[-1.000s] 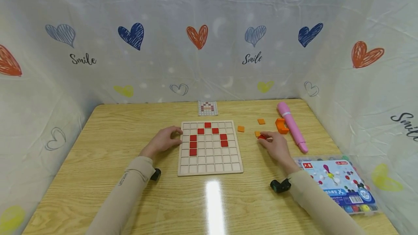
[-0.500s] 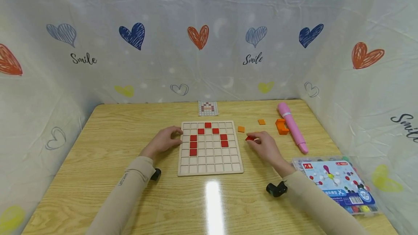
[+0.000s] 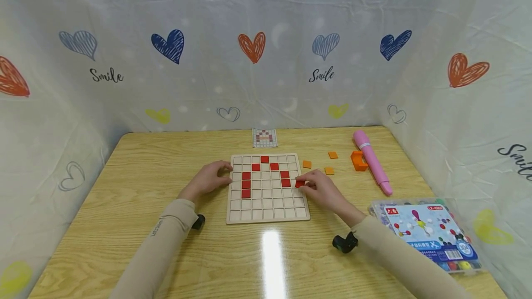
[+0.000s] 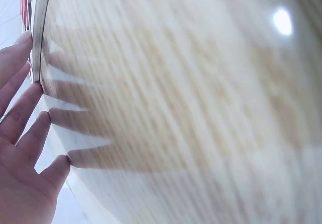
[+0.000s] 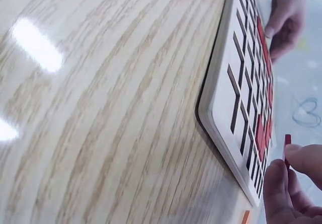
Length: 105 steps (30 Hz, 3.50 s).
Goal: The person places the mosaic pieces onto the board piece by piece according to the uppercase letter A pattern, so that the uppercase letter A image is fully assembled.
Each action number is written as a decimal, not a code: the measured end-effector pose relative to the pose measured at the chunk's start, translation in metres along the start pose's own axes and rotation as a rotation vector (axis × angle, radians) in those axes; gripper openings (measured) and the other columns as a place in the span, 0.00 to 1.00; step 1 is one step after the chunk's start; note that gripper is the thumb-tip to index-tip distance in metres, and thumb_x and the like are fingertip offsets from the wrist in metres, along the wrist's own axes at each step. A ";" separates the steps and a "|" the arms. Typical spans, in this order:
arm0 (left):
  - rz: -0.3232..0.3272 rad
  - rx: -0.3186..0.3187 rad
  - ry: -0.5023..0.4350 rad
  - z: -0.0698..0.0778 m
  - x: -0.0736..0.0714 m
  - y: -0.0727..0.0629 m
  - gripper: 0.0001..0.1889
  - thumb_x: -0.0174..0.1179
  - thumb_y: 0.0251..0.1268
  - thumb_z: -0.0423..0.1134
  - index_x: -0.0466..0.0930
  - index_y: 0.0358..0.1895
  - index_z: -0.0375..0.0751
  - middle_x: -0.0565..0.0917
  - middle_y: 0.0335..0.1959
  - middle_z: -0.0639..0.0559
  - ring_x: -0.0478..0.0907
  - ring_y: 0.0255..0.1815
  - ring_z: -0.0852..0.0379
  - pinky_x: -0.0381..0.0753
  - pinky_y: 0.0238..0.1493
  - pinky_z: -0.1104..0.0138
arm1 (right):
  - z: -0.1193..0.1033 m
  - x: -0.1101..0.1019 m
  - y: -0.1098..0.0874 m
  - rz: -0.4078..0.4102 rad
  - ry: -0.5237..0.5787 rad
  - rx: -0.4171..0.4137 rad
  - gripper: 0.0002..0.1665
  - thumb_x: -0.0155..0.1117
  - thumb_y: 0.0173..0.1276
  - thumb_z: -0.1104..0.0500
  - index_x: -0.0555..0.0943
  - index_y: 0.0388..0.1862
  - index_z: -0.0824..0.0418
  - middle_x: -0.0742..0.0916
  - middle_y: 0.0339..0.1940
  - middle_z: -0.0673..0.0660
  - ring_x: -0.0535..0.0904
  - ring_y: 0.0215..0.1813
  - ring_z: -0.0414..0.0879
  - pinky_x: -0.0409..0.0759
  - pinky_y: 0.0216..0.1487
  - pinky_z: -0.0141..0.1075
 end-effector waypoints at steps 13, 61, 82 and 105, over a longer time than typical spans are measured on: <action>-0.003 -0.004 0.011 0.001 0.001 0.000 0.18 0.65 0.65 0.37 0.77 0.56 0.36 0.70 0.69 0.38 0.61 0.72 0.39 0.57 0.74 0.48 | -0.007 0.019 0.004 -0.106 -0.048 -0.047 0.14 0.66 0.67 0.65 0.85 0.51 0.62 0.83 0.45 0.55 0.75 0.40 0.43 0.79 0.42 0.36; -0.001 0.003 0.024 0.000 0.001 0.002 0.18 0.65 0.65 0.37 0.78 0.56 0.37 0.70 0.69 0.39 0.61 0.73 0.40 0.58 0.74 0.49 | -0.011 0.027 0.009 -0.059 -0.087 -0.062 0.10 0.67 0.66 0.64 0.86 0.45 0.60 0.84 0.43 0.53 0.76 0.42 0.43 0.79 0.43 0.36; 0.004 -0.007 0.016 -0.001 0.002 0.001 0.18 0.64 0.66 0.37 0.78 0.57 0.38 0.70 0.69 0.40 0.60 0.73 0.39 0.58 0.74 0.48 | 0.075 -0.041 -0.020 0.250 0.057 0.408 0.27 0.59 0.73 0.54 0.74 0.65 0.68 0.81 0.57 0.69 0.78 0.57 0.61 0.79 0.55 0.52; 0.001 0.007 0.012 0.004 0.000 -0.001 0.18 0.64 0.66 0.36 0.77 0.56 0.36 0.70 0.68 0.37 0.61 0.72 0.39 0.57 0.74 0.48 | 0.093 -0.047 0.004 0.093 -0.037 0.199 0.25 0.64 0.68 0.63 0.76 0.63 0.70 0.78 0.61 0.70 0.75 0.59 0.64 0.75 0.59 0.57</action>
Point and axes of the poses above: each hand's wrist, its own y-axis towards the middle knuckle, its own x-axis out of the palm, z = x × y, the point moved 2 cm from there along y, towards the middle knuckle
